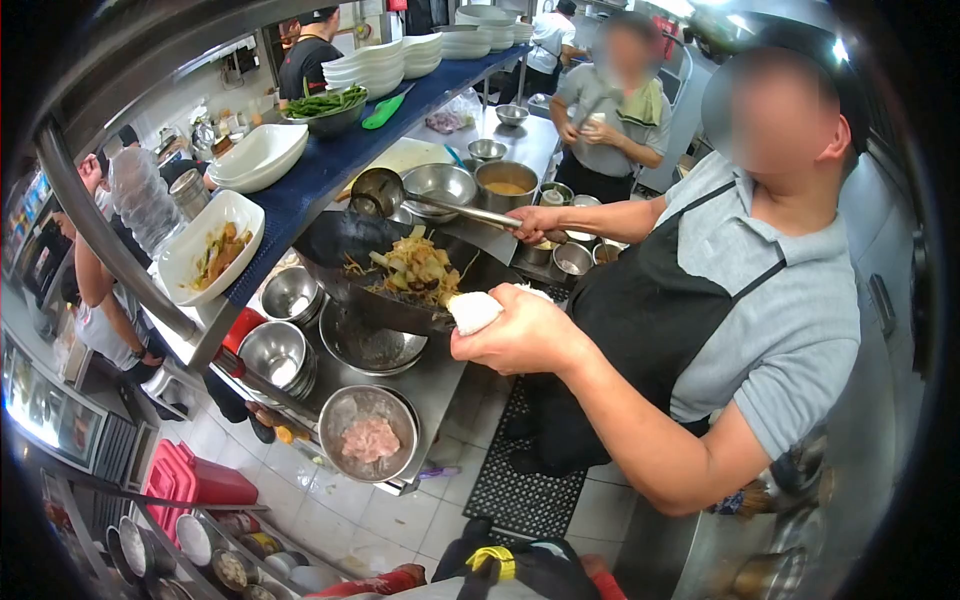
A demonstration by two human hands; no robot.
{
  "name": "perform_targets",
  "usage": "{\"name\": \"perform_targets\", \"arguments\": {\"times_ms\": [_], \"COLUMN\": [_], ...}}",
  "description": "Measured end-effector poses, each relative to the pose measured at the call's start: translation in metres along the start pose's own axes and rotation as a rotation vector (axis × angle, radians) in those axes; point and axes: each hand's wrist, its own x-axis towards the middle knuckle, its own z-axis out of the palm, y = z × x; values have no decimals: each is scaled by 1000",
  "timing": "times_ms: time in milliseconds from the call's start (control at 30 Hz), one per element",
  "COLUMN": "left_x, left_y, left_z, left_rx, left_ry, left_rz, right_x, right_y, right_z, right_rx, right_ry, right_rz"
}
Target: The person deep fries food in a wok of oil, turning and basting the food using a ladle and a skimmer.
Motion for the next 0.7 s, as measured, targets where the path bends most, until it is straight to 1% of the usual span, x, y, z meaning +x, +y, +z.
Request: {"name": "perform_targets", "arguments": {"times_ms": [33,133,233,333,433,467,567,633,667,700], "left_x": [0,1,2,3,6,6,3,-12,1,9], "left_y": [0,3,2,2,8,10,17,25,20,16], "left_z": [0,1,4,3,2,3,1,-1,7,16], "left_rx": [3,19,44,76,129,156,236,291,372,405], "left_ry": [3,4,7,21,50,72,126,134,115,170], "left_rz": [2,11,17,29,42,41,65,121,176,198], "right_x": [-1,-9,-26,-45,-44,-46,-77,-92,-99,-104], "right_y": [2,2,-6,1,66,85,106,155,186,213], "right_z": [1,0,-1,8,41,49,63,88,109,131], "right_rx": [-36,82,11,102,119,-38,77,76,72,76], "right_ry": [12,-3,30,76,96,92,78,194,251,243], "right_rz": [-42,41,-6,15,-64,-81,16,-168,-257,-183]}}
